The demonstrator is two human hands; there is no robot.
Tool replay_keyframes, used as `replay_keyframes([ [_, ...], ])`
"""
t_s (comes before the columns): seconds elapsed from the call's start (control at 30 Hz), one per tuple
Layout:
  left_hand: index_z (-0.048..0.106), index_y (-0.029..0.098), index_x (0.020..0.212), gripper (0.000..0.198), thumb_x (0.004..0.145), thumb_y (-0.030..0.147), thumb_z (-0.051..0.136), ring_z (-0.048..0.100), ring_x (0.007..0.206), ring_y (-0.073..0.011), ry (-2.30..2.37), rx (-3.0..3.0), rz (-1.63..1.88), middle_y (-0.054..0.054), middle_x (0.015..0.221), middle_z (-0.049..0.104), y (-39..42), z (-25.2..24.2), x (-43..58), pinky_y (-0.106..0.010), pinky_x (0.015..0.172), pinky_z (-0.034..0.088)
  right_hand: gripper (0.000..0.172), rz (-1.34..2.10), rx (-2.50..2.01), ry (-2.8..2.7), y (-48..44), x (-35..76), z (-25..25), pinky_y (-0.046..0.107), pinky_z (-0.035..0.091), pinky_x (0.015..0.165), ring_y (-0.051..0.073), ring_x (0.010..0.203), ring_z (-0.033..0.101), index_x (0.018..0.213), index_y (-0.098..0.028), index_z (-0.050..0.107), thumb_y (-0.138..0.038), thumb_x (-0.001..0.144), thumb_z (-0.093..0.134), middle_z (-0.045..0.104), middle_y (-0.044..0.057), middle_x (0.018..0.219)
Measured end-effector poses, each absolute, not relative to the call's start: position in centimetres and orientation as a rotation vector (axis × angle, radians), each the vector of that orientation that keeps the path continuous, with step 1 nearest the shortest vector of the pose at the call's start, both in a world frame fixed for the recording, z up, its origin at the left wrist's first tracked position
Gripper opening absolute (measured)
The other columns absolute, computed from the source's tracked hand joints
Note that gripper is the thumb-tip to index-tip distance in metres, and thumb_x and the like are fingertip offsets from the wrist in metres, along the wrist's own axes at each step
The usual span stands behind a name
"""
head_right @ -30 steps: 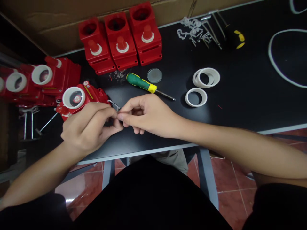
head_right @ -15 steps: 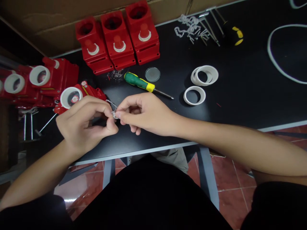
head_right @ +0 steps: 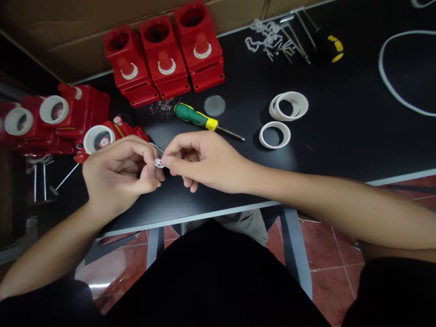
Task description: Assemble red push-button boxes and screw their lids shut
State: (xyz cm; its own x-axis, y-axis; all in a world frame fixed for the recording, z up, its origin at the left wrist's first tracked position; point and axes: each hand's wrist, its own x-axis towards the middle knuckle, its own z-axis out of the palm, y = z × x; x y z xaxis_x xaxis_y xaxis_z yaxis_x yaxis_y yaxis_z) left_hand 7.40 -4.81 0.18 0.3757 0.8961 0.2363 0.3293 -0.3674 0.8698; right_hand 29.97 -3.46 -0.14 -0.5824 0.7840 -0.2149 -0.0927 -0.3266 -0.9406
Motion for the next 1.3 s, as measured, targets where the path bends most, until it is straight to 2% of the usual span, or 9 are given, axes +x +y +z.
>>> replay_keyframes([
  [0.1, 0.068, 0.024, 0.087, 0.016, 0.097, 0.023, 0.080, 0.070, 0.061, -0.0127, 1.036, 1.768, 0.915, 0.000, 0.086, 0.070, -4.6, 0.1, 7.4, -0.026, 0.051, 0.058, 0.029, 1.895, -0.920, -1.335, -3.6, 30.1, -0.5, 0.023, 0.062, 0.053, 0.007, 0.060, 0.067, 0.109, -0.014, 0.069, -0.037, 0.099, 0.083, 0.070, 0.000, 0.091],
  [0.2, 0.066, 0.024, 0.087, 0.019, 0.099, 0.025, 0.082, 0.069, 0.056, -0.0116, 0.988, 1.693, 0.891, 0.001, 0.082, 0.071, -4.5, 0.0, 7.4, -0.024, 0.049, 0.057, 0.026, 1.756, -0.922, -1.467, -3.8, 30.3, -0.7, 0.020, 0.061, 0.053, 0.007, 0.066, 0.070, 0.120, -0.016, 0.068, -0.026, 0.099, 0.078, 0.070, 0.002, 0.107],
  [0.33, 0.066, 0.023, 0.087, 0.023, 0.100, 0.028, 0.084, 0.068, 0.053, -0.0103, 0.944, 1.650, 0.890, 0.002, 0.078, 0.071, -4.4, -0.1, 7.5, -0.022, 0.049, 0.058, 0.028, 1.496, -0.930, -1.681, -4.0, 30.3, -0.8, 0.016, 0.058, 0.054, 0.006, 0.076, 0.072, 0.120, -0.017, 0.072, -0.027, 0.096, 0.081, 0.071, 0.006, 0.122],
  [0.57, 0.068, 0.019, 0.085, 0.019, 0.096, 0.019, 0.083, 0.073, 0.057, -0.0107, 0.937, 1.609, 0.919, 0.001, 0.079, 0.071, -4.3, -0.1, 7.6, -0.019, 0.050, 0.060, 0.018, 1.390, -0.942, -1.728, -4.2, 30.1, -0.8, 0.019, 0.056, 0.054, 0.008, 0.077, 0.070, 0.101, -0.017, 0.072, -0.031, 0.098, 0.081, 0.068, 0.007, 0.117],
  [0.73, 0.066, 0.019, 0.082, 0.022, 0.092, 0.015, 0.085, 0.072, 0.056, -0.0086, 0.901, 1.572, 0.971, 0.002, 0.082, 0.073, -4.2, 0.1, 7.6, -0.016, 0.049, 0.056, 0.009, 1.227, -0.808, -1.813, -4.0, 30.2, -1.6, 0.018, 0.056, 0.058, 0.004, 0.072, 0.067, 0.100, -0.015, 0.071, -0.023, 0.101, 0.076, 0.069, 0.004, 0.108],
  [0.87, 0.066, 0.020, 0.083, 0.022, 0.094, 0.016, 0.085, 0.071, 0.057, -0.0093, 0.915, 1.603, 0.988, 0.000, 0.085, 0.073, -4.4, 0.3, 7.5, -0.018, 0.049, 0.055, 0.006, 1.153, -0.761, -1.863, -3.8, 30.3, -2.0, 0.016, 0.055, 0.060, 0.004, 0.072, 0.069, 0.099, -0.013, 0.069, -0.017, 0.100, 0.073, 0.069, 0.003, 0.104],
  [0.97, 0.068, 0.020, 0.085, 0.017, 0.092, 0.011, 0.081, 0.071, 0.061, -0.0099, 0.909, 1.643, 1.006, 0.001, 0.088, 0.072, -4.4, 0.1, 7.4, -0.021, 0.052, 0.056, 0.007, 1.130, -0.747, -1.868, -3.8, 30.3, -1.9, 0.014, 0.055, 0.058, 0.003, 0.072, 0.070, 0.102, -0.013, 0.068, -0.016, 0.100, 0.073, 0.067, 0.003, 0.106],
  [1.13, 0.069, 0.023, 0.084, 0.020, 0.087, 0.009, 0.083, 0.068, 0.064, -0.0117, 0.945, 1.657, 0.993, 0.001, 0.086, 0.071, -4.6, -0.1, 7.4, -0.026, 0.055, 0.053, 0.021, 0.957, -0.710, -1.923, -4.1, 30.4, -1.8, 0.012, 0.056, 0.057, 0.002, 0.073, 0.069, 0.120, -0.013, 0.070, -0.015, 0.100, 0.076, 0.066, 0.006, 0.121],
  [1.3, 0.070, 0.024, 0.086, 0.020, 0.087, 0.012, 0.086, 0.067, 0.063, -0.0129, 0.953, 1.631, 0.930, 0.002, 0.082, 0.071, -4.9, 0.2, 7.6, -0.028, 0.054, 0.051, 0.011, 0.649, -0.592, -2.030, -4.0, 30.6, -2.0, 0.018, 0.063, 0.070, 0.005, 0.081, 0.067, 0.117, -0.019, 0.073, -0.018, 0.106, 0.071, 0.069, 0.004, 0.116],
])
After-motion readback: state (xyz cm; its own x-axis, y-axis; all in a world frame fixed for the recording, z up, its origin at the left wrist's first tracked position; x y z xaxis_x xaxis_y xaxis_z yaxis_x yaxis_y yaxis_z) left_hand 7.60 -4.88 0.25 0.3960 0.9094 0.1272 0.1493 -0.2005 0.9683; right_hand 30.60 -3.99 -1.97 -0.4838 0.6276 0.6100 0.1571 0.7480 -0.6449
